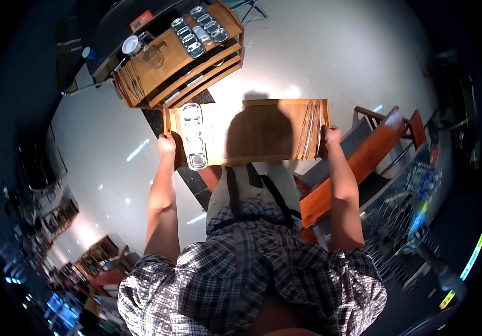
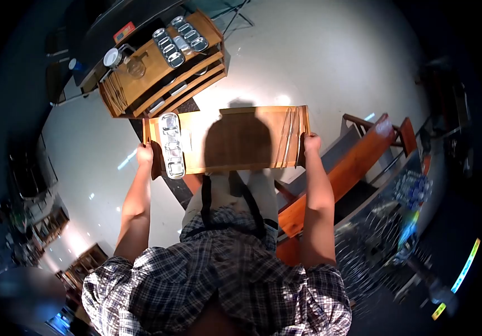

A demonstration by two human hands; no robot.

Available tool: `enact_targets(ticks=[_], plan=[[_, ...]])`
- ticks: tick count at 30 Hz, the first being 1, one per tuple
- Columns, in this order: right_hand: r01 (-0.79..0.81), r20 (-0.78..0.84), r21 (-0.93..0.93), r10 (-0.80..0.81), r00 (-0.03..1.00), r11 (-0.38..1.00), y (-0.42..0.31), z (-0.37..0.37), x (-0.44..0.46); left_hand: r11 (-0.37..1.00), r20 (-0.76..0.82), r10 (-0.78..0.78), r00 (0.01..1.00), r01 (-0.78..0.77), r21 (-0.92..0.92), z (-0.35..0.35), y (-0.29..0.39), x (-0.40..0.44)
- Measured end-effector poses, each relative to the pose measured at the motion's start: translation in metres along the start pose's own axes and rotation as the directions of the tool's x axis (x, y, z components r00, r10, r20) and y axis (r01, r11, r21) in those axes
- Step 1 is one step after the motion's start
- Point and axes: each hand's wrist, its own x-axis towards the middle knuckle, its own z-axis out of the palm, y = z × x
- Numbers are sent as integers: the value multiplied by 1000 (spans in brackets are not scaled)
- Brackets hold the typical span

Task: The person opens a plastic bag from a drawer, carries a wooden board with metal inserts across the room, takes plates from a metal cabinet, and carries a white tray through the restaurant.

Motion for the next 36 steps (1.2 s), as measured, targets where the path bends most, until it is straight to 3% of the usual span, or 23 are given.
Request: enact_targets(ticks=[3,6,11,15,18,20,21,24,26,28,29,31,32,34,35,36], plan=[[50,71,16,-51,996,999,-13,6,26,996,-108,37,993,-46,-75,27,-11,-7],[139,94,-35,-136,986,990,-23,17,56,982,-129,-65,989,40,-184,47,-20,-27],[214,206,-136,-183,961,967,-39,38,96,942,-80,-214,974,184,-279,77,-44,-50],[195,309,-88,-159,938,977,-68,61,94,879,-18,-304,952,273,-390,108,-77,-55],[190,378,-185,-109,919,964,-77,72,96,835,11,-361,932,329,-440,117,-87,-67],[218,342,-341,-95,935,915,-77,79,95,864,8,-391,920,370,-342,117,-95,-73],[219,346,-346,-93,934,912,-78,86,96,807,21,-447,894,413,-422,120,-98,-78],[276,514,-304,-87,854,912,-69,88,102,739,54,-478,876,435,-515,134,-116,-95],[303,521,-383,-67,851,873,-79,85,91,754,103,-449,888,438,-490,136,-122,-101],[529,577,-444,-221,786,723,-70,84,94,634,97,-554,827,494,-595,141,-123,-108],[491,578,-454,-174,797,744,-65,86,98,633,98,-554,827,494,-596,142,-122,-107],[556,581,-499,-218,784,665,-69,82,89,639,198,-503,842,516,-571,138,-122,-105],[615,588,-537,-267,764,577,-75,80,80,743,170,-456,874,479,-468,133,-117,-105],[597,573,-575,-246,782,559,-85,81,60,860,112,-483,868,495,-125,119,-100,-101],[582,558,-611,-229,798,537,-92,81,49,825,86,-564,822,564,19,126,-106,-96],[587,561,-607,-234,794,536,-102,80,37,788,82,-615,784,616,20,86,-55,-111]])
